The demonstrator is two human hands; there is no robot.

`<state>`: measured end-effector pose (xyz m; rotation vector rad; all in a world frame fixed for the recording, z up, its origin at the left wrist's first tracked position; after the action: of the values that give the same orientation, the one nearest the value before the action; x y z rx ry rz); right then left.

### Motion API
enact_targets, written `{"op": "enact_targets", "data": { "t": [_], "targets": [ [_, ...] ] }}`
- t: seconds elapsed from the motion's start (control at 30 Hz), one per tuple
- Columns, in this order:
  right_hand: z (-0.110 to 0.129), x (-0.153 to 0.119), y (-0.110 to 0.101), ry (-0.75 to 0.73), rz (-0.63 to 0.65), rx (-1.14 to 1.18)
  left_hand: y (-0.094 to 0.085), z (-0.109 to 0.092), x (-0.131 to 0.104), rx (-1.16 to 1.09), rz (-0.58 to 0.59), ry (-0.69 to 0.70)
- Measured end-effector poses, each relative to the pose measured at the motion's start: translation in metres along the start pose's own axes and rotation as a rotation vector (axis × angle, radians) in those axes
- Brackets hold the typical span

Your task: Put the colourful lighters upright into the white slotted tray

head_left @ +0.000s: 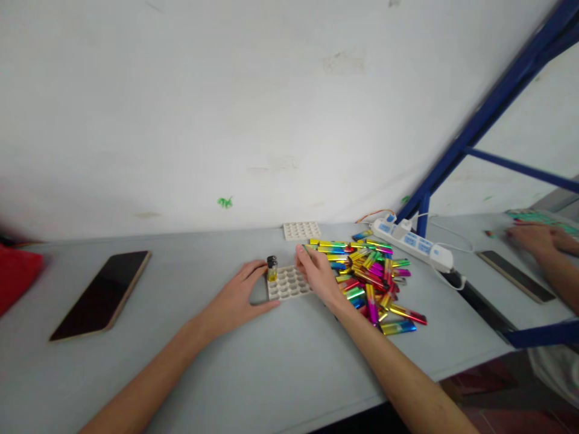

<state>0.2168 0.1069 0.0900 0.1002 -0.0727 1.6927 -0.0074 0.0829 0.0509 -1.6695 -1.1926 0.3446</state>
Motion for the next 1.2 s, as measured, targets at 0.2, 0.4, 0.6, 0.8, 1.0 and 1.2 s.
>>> {"op": "enact_targets", "data": {
  "t": [0.2,0.4,0.6,0.8,1.0,1.2],
  "targets": [
    [0.004,-0.005,-0.008,-0.115,-0.159,-0.201,0.002,0.005,-0.001,0.023,0.007,0.005],
    [0.001,-0.006,-0.007,-0.141,-0.162,-0.312,0.002,0.006,-0.002,0.068,-0.005,0.028],
    [0.004,-0.007,0.004,-0.235,-0.052,-0.364,0.001,0.005,0.000,0.087,-0.003,0.023],
    [0.009,-0.014,0.018,-0.407,0.099,-0.544,-0.001,0.007,0.003,0.053,-0.005,0.012],
    [-0.008,-0.011,0.025,-0.266,0.180,-0.687,-0.002,0.004,0.005,0.024,-0.004,0.027],
    [-0.006,-0.013,0.033,-0.244,0.328,-0.915,0.001,0.004,0.008,0.001,0.019,0.036]
  ]
}}
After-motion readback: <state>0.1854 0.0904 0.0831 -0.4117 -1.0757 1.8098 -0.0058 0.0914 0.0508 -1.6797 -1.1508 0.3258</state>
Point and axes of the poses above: each hand's wrist, its own x-axis towards the middle knuckle, its own y-axis out of the palm, z = x × y, the point moved 7 cm from there along x, towards the middle knuckle, and after that the axes turned 8 degrees about x, right-handed, at the moved point
